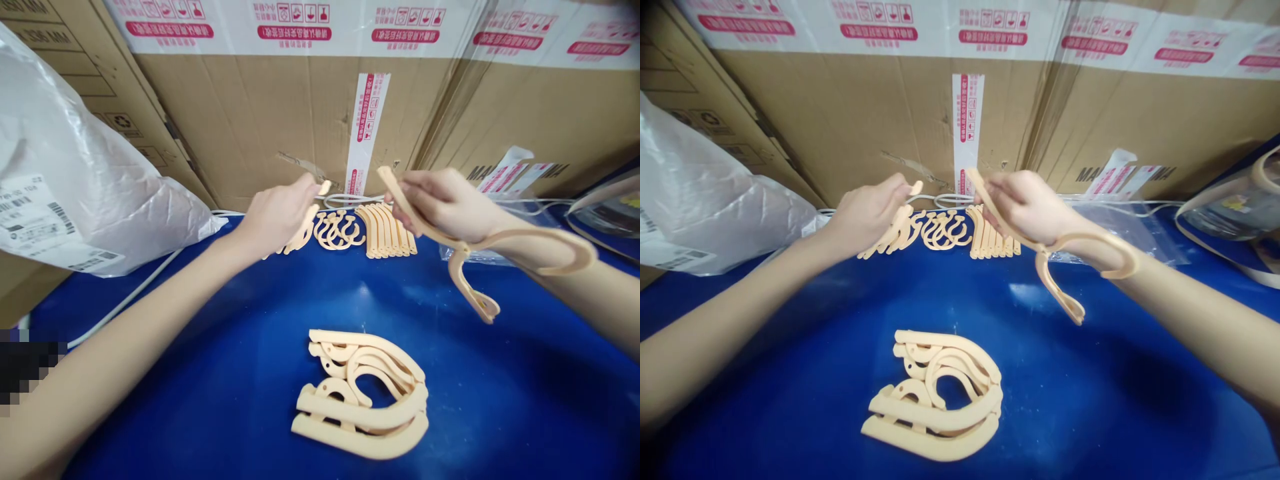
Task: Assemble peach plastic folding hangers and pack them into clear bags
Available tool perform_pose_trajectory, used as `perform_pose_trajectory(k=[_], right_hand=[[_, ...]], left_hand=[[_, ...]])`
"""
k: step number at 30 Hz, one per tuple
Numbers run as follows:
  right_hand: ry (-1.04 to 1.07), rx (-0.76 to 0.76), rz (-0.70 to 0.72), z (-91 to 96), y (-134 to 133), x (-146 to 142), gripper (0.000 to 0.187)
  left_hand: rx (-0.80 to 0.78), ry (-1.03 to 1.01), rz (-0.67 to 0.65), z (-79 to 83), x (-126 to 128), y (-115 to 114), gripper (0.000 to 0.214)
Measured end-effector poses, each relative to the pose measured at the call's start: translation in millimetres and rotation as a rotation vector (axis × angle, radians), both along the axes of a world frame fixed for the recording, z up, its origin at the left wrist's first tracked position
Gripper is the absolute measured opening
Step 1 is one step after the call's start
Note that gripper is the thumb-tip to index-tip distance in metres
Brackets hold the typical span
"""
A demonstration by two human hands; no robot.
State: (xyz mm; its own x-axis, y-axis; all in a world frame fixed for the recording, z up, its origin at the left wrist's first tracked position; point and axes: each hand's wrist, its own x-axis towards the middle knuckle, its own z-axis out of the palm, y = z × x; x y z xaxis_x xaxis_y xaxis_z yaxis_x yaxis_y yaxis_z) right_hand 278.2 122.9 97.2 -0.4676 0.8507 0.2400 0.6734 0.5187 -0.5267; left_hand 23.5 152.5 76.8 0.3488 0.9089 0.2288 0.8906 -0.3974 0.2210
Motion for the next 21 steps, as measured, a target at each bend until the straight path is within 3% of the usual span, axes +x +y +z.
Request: perform_pose_trajectory(k=[2, 4, 7, 9, 11, 12, 14, 15, 17, 19, 21], right_hand=[[0.263, -0.223, -0.003, 1.9, 1, 5, 0.022], [0.453, -0.354, -0.029, 2.3, 0, 7, 0.017], [0.615, -0.315, -0.127, 3.5, -2, 3, 0.014], [0.757, -0.266, -0.226, 6.1, -3, -2, 0.016], [0.924, -0.250, -0.312, 8.4, -4, -7, 0.014], [0.991, -0.243, -0.336, 8.7, -3, -9, 0.012], [1.053, -0.207, -0.361, 6.3, -2, -10, 0.010], [1.048, -0.175, -0.366, 3.6, -1, -9, 0.014], [0.957, -0.105, -0.337, -4.1, 0, -3, 0.021], [0.733, -0.011, -0.259, -12.9, -2, 5, 0.024], [0.364, 0.190, -0.232, -20.5, -6, 12, 0.023]], left_hand=[[-0.079, -0.064, 0.026, -7.8, -19, 19, 0.037], [-0.117, -0.080, 0.052, -17.9, -36, 36, 0.033], [-0.112, -0.096, 0.137, -30.0, -48, 46, 0.030], [-0.035, -0.126, 0.173, -31.8, -43, 40, 0.040], [0.001, -0.228, 0.093, -28.3, -30, 25, 0.047], [-0.048, -0.316, -0.020, -25.2, -22, 17, 0.047], [-0.409, -0.565, -0.242, -18.1, -5, 0, 0.056], [-0.615, -0.655, -0.307, -14.5, 1, -8, 0.056], [-0.861, -0.816, -0.339, -8.4, 9, -18, 0.038], [-0.961, -0.929, -0.304, -4.0, 11, -23, 0.025], [-1.022, -0.976, -0.268, -1.4, 11, -25, 0.025]])
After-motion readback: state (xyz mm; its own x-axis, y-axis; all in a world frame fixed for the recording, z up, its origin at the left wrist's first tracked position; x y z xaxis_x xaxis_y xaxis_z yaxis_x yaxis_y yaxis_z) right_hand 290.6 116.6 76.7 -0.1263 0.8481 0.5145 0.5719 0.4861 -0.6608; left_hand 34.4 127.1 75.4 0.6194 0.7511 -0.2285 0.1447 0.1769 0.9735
